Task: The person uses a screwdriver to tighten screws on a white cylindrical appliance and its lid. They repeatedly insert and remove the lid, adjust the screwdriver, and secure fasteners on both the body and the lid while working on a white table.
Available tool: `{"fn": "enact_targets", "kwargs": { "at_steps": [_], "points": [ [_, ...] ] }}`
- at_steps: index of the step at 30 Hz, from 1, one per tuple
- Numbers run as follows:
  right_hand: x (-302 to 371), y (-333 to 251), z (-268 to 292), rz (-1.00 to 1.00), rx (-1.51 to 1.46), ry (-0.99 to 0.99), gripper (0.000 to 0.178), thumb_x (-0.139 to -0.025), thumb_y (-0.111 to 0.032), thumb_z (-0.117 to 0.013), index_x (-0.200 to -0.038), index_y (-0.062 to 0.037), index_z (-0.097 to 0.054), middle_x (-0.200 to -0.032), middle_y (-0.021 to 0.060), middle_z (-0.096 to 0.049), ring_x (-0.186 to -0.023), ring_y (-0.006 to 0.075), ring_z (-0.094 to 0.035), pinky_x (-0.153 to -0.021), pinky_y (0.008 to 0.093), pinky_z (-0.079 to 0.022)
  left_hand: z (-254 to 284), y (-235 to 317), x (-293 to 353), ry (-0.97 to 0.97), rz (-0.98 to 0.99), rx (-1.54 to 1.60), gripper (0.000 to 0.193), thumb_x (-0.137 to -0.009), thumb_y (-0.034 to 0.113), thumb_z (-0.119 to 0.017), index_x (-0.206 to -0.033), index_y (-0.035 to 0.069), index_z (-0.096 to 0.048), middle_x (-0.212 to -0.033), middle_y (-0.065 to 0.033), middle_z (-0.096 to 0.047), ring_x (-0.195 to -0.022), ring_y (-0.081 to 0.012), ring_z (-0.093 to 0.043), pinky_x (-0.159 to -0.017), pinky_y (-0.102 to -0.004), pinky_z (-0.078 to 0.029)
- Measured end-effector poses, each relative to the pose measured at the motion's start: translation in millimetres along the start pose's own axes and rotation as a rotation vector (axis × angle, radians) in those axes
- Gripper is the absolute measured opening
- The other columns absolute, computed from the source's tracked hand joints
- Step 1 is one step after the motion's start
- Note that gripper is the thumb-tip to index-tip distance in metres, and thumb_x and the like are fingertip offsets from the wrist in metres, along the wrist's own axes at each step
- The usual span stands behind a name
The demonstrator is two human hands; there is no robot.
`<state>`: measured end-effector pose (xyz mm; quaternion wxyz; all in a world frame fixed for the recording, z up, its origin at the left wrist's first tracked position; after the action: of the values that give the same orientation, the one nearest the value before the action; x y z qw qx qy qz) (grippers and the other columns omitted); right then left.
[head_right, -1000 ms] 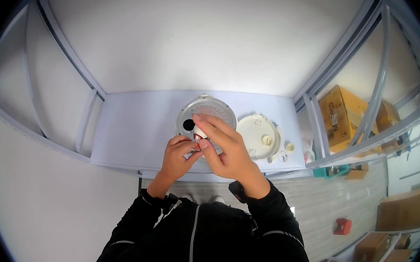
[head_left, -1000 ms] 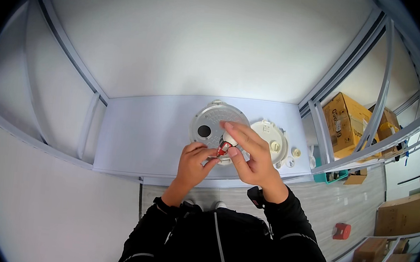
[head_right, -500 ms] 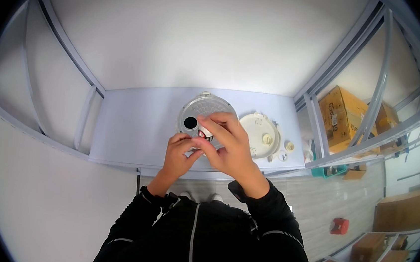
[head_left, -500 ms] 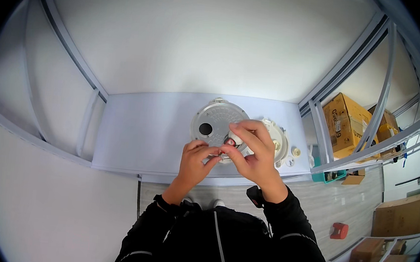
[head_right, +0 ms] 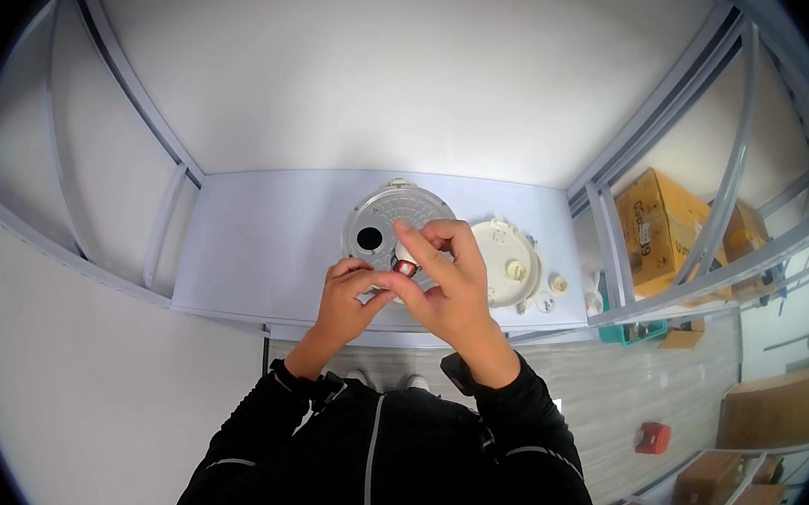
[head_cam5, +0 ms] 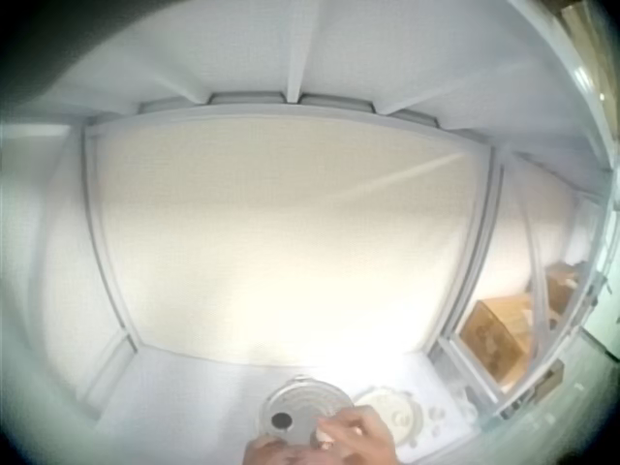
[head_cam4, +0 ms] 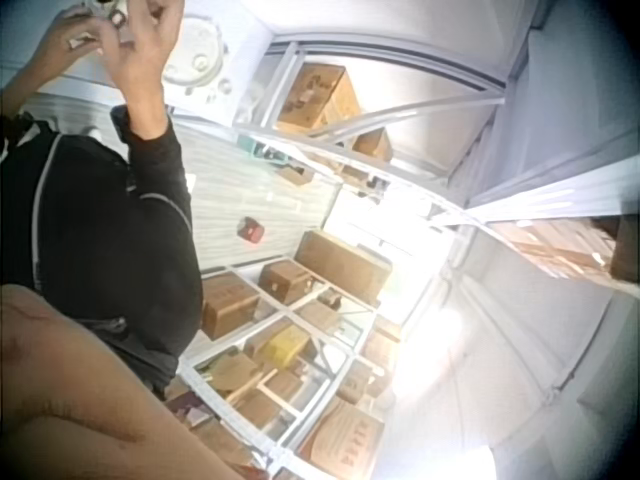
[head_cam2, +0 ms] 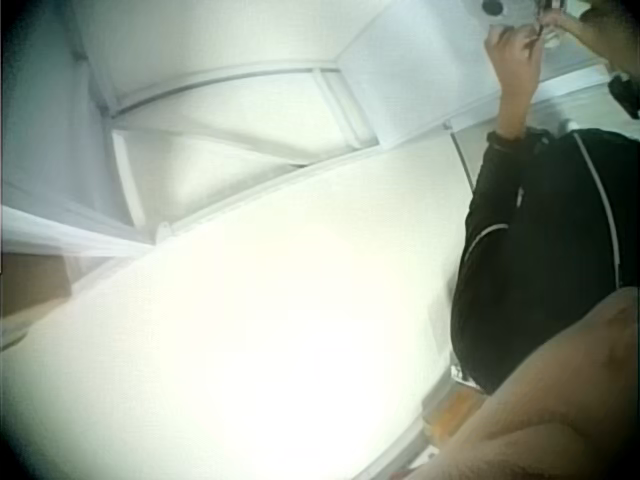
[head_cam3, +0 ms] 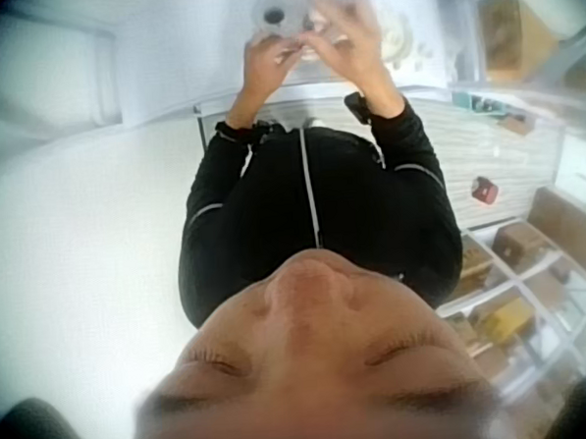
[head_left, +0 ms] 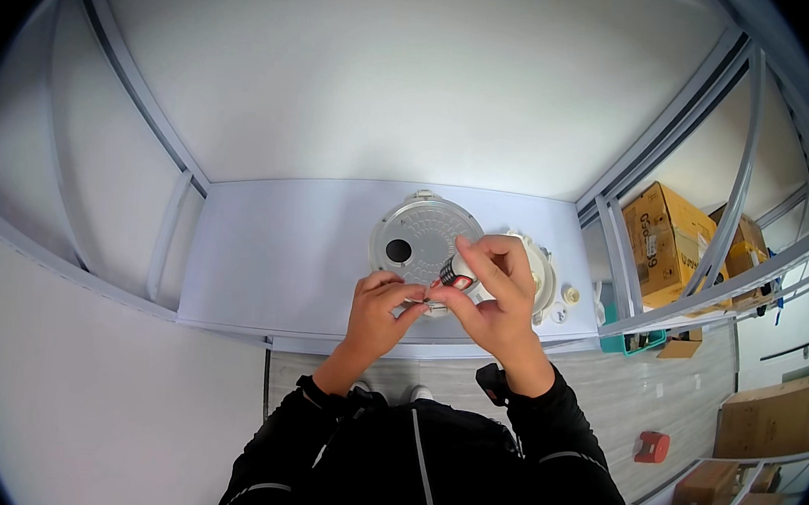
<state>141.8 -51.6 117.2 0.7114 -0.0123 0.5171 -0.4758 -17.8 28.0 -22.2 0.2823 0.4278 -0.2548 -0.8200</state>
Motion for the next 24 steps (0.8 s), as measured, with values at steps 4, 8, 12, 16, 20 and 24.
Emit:
{"fn": "enact_targets", "kwargs": {
  "at_steps": [4,8,12,16,20,24],
  "points": [
    [-15,-16,1,0.011,-0.095,0.043,0.058,-0.087,-0.007,-0.086,-0.142,-0.004,-0.069,-0.125,0.0153,-0.062,-0.1,0.0289,-0.065,-0.085,0.0377,-0.058,-1,-3,2,0.016,-0.004,0.008,0.027,-0.08,0.021,-0.092,-0.104,0.016,-0.081,-0.095,0.0068,-0.081,-0.109,-0.0195,-0.065,-0.097,-0.0398,-0.045],
    [-6,-2,3,-0.015,-0.025,-0.011,0.058,-0.088,-0.01,-0.087,-0.142,-0.0051,-0.069,-0.128,0.0164,-0.057,-0.11,0.0282,-0.062,-0.089,0.0374,-0.057,-2,-1,0,0.002,-0.014,0.002,0.026,-0.08,0.021,-0.091,-0.104,0.016,-0.081,-0.094,0.0067,-0.081,-0.11,-0.0192,-0.064,-0.097,-0.0397,-0.044],
    [9,5,2,-0.108,0.066,-0.029,0.057,-0.09,-0.008,-0.083,-0.144,-0.0019,-0.066,-0.149,0.0253,-0.054,-0.127,0.0371,-0.063,-0.098,0.0396,-0.056,1,4,-1,0.009,0.007,0.0,0.026,-0.081,0.021,-0.091,-0.104,0.015,-0.081,-0.095,0.0063,-0.082,-0.111,-0.019,-0.064,-0.098,-0.0399,-0.044],
    [-9,-12,1,-0.079,-0.114,0.04,0.065,-0.086,-0.016,-0.09,-0.145,-0.0014,-0.066,-0.149,0.0269,-0.057,-0.124,0.0402,-0.066,-0.098,0.0386,-0.056,-3,-1,1,0.012,0.0,-0.011,0.027,-0.081,0.021,-0.091,-0.105,0.015,-0.081,-0.094,0.0059,-0.082,-0.111,-0.0192,-0.064,-0.098,-0.0402,-0.043],
    [-11,-11,-1,-0.126,-0.299,-0.048,0.064,-0.087,-0.018,-0.089,-0.144,-0.0015,-0.065,-0.144,0.0256,-0.061,-0.121,0.0396,-0.067,-0.096,0.039,-0.056,-2,1,1,0.008,0.005,-0.003,0.026,-0.081,0.021,-0.091,-0.105,0.015,-0.081,-0.094,0.0055,-0.082,-0.111,-0.0196,-0.064,-0.098,-0.0405,-0.043],
    [1,5,-3,-0.015,-0.016,-0.052,0.053,-0.093,-0.006,-0.078,-0.144,-0.0009,-0.065,-0.144,0.0254,-0.062,-0.121,0.0384,-0.068,-0.097,0.0415,-0.057,-1,3,0,0.001,0.007,-0.038,0.025,-0.082,0.022,-0.09,-0.104,0.015,-0.081,-0.093,0.0049,-0.081,-0.111,-0.0201,-0.065,-0.097,-0.0409,-0.043]
  ]
}}
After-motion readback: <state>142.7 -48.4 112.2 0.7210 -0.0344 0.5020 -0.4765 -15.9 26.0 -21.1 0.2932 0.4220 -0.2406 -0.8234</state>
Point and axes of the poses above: each hand's wrist, its own x-axis away from the middle knuckle, its own z-axis out of the back of the hand, y = z × x, the point moved 5 cm from there along -x, towards the middle knuckle
